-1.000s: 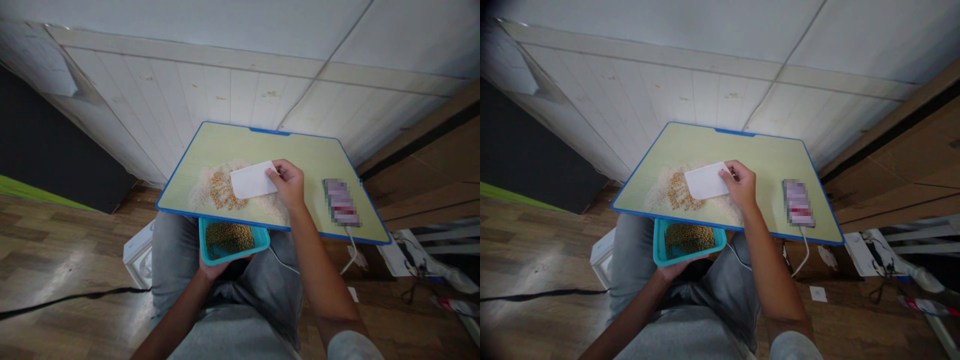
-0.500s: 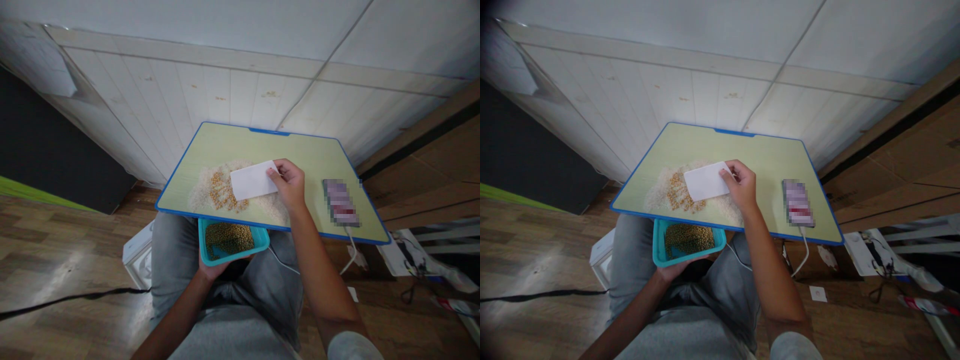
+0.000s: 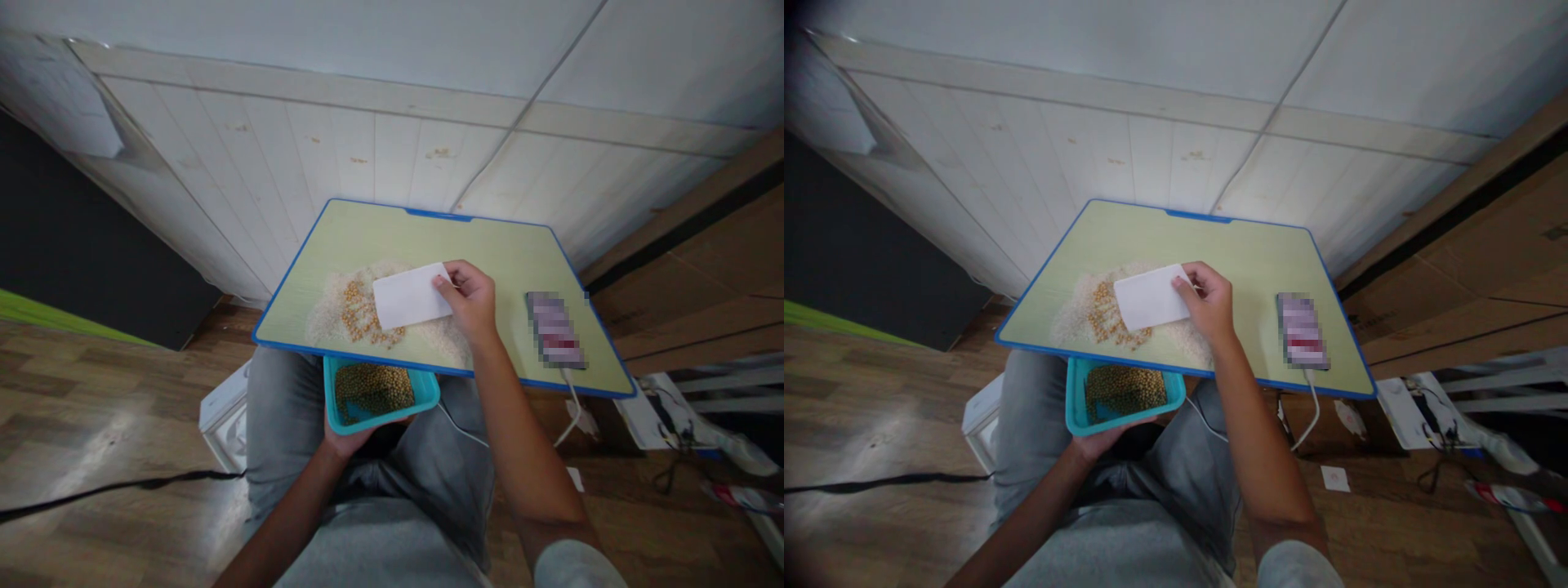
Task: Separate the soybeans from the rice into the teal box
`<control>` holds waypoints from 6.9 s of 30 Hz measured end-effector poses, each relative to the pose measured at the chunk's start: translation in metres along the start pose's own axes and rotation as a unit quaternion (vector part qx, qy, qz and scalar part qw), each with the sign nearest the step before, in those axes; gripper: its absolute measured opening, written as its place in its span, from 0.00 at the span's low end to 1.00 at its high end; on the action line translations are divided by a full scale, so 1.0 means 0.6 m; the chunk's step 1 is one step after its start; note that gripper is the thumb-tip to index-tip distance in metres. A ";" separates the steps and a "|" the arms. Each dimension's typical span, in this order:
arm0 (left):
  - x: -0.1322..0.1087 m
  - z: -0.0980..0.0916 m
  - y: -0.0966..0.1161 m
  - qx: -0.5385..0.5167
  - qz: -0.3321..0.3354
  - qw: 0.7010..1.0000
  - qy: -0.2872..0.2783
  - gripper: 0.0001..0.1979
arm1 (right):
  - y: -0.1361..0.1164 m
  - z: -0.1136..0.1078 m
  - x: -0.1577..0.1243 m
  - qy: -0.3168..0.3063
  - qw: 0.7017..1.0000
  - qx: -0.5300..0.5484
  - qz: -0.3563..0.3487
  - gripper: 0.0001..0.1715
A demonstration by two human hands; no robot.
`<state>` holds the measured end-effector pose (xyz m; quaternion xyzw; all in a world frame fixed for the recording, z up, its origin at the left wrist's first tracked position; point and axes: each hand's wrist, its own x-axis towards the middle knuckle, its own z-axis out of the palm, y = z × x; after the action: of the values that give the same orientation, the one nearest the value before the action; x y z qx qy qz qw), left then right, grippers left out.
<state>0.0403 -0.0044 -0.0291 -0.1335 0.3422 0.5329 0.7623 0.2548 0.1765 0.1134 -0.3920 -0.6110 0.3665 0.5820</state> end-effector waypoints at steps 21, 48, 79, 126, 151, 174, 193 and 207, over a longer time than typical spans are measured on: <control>-0.006 0.002 0.000 0.030 0.017 0.999 0.002 0.26 | 0.000 -0.006 -0.002 0.055 0.998 -0.029 -0.018 0.23; 0.000 -0.006 -0.001 0.035 0.012 0.999 -0.002 0.27 | -0.015 -0.016 -0.039 0.058 0.998 0.001 -0.004 0.24; -0.006 0.001 -0.002 0.026 0.002 1.000 -0.006 0.30 | 0.002 -0.028 -0.049 0.108 0.994 0.000 -0.031 0.21; -0.010 0.019 -0.007 -0.042 -0.021 0.999 -0.010 0.34 | -0.011 -0.045 -0.118 0.180 0.983 -0.012 -0.039 0.15; -0.014 0.024 -0.009 -0.032 -0.017 0.999 0.003 0.33 | -0.017 -0.040 -0.150 0.205 0.979 0.000 -0.012 0.18; -0.001 0.006 -0.007 -0.027 -0.015 0.999 -0.023 0.33 | -0.028 -0.016 -0.147 0.204 0.978 -0.023 -0.021 0.20; -0.014 0.024 -0.005 -0.012 -0.024 1.000 -0.017 0.37 | -0.028 -0.018 -0.160 0.242 0.970 -0.021 -0.024 0.16; -0.022 0.035 -0.006 0.031 -0.012 0.999 -0.014 0.29 | -0.028 -0.012 -0.163 0.280 0.959 -0.025 -0.012 0.16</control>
<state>0.0488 -0.0031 -0.0057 -0.1063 0.3464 0.5144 0.7773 0.2626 0.0809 0.0873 -0.4864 -0.4368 0.2196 0.7242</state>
